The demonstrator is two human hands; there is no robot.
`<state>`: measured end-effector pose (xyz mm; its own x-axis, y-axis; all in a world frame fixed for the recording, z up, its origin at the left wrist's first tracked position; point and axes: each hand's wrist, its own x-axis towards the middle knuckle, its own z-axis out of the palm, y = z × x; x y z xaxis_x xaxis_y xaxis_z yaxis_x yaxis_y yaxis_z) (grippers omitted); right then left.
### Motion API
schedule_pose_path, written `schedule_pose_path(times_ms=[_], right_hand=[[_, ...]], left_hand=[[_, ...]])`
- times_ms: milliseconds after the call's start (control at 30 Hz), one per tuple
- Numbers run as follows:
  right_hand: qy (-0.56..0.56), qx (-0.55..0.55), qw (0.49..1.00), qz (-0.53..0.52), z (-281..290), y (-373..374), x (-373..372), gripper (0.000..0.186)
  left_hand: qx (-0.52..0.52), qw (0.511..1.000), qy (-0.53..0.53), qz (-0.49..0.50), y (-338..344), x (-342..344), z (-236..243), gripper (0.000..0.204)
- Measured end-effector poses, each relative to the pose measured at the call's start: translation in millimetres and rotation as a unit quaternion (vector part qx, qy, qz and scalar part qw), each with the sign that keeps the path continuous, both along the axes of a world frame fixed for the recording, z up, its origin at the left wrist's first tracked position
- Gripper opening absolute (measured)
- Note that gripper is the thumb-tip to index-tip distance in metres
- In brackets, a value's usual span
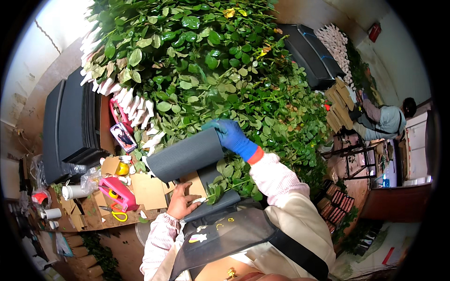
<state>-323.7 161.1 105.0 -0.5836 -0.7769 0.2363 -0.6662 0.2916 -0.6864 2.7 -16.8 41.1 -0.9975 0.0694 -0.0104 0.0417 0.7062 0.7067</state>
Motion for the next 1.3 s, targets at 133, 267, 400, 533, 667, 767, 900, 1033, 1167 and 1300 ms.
schedule_pose_path(times_ms=[133, 267, 400, 533, 667, 767, 900, 1033, 1167, 1300], right_hand=[[0.005, 0.209, 0.976, -0.067, -6, 28, -8, 0.027], [0.300, 0.088, 0.944, -0.105, -4, 19, -53, 0.029], [0.349, 0.230, 0.905, -0.083, -36, 13, -80, 0.032], [0.310, 0.069, 0.945, -0.076, 16, 19, -69, 0.031], [0.276, 0.079, 0.958, -0.014, 107, 75, -19, 0.027], [0.161, 0.146, 0.975, 0.045, 99, 139, 9, 0.027], [0.098, 0.336, 0.934, 0.075, 21, 201, 37, 0.018], [0.213, 0.427, 0.874, 0.094, -1, 200, 48, 0.023], [0.160, 0.397, 0.904, -0.005, 47, 82, 22, 0.039], [0.377, 0.190, 0.903, -0.080, -15, -15, -50, 0.037]], left_hand=[[-0.002, 1.000, 0.006, -0.004, 2, -1, 7, 0.032], [0.012, 1.000, 0.002, 0.004, 1, 0, 9, 0.032], [0.001, 0.999, 0.029, -0.015, -4, -3, 14, 0.030], [-0.008, 0.999, 0.031, -0.007, -7, 6, 4, 0.030], [0.020, 1.000, 0.019, 0.003, -9, 11, -11, 0.045], [0.118, 0.991, -0.048, 0.045, -8, 5, 4, 0.081], [0.117, 0.989, -0.005, 0.090, -5, 12, -19, 0.106], [0.048, 0.998, 0.019, 0.039, -5, 10, -13, 0.059], [0.049, 0.998, -0.001, 0.040, -6, 12, -9, 0.060], [0.032, 0.999, -0.010, 0.015, -6, 2, 8, 0.048]])
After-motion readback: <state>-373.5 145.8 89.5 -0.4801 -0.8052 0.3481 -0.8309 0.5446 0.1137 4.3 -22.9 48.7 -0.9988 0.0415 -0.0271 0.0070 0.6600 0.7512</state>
